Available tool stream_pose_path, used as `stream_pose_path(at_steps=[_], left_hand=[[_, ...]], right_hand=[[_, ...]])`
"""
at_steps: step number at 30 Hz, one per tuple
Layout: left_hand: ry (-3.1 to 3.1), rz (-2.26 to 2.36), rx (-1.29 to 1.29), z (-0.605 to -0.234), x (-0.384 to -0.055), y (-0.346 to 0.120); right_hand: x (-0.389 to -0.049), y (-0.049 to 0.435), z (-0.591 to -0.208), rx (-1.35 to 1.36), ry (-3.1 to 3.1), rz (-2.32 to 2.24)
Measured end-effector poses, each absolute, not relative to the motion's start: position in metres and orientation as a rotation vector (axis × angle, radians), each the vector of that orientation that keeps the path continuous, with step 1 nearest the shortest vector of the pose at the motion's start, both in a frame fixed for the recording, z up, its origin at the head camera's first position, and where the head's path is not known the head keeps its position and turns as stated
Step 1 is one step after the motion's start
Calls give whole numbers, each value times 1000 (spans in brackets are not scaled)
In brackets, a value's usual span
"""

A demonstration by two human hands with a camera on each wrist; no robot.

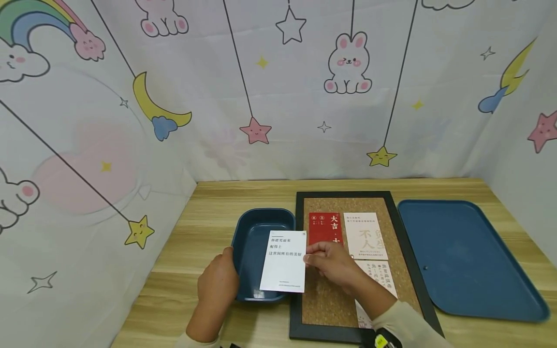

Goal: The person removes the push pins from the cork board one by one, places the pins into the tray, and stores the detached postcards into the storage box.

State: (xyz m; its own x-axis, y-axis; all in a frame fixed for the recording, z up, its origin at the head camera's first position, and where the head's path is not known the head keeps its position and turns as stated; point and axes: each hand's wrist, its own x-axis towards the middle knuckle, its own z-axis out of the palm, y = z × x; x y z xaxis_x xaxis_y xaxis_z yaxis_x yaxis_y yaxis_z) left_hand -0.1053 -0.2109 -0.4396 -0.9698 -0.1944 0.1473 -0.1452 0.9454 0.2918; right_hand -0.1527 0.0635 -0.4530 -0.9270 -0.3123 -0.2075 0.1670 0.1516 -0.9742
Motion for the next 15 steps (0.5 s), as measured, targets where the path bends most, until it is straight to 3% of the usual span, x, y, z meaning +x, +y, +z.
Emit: stream_pose_path(at_steps=[15], left_hand=[[-2931, -430, 267, -442, -106, -211]], right_hand=[[-153, 55, -454, -148, 2094, -1830]])
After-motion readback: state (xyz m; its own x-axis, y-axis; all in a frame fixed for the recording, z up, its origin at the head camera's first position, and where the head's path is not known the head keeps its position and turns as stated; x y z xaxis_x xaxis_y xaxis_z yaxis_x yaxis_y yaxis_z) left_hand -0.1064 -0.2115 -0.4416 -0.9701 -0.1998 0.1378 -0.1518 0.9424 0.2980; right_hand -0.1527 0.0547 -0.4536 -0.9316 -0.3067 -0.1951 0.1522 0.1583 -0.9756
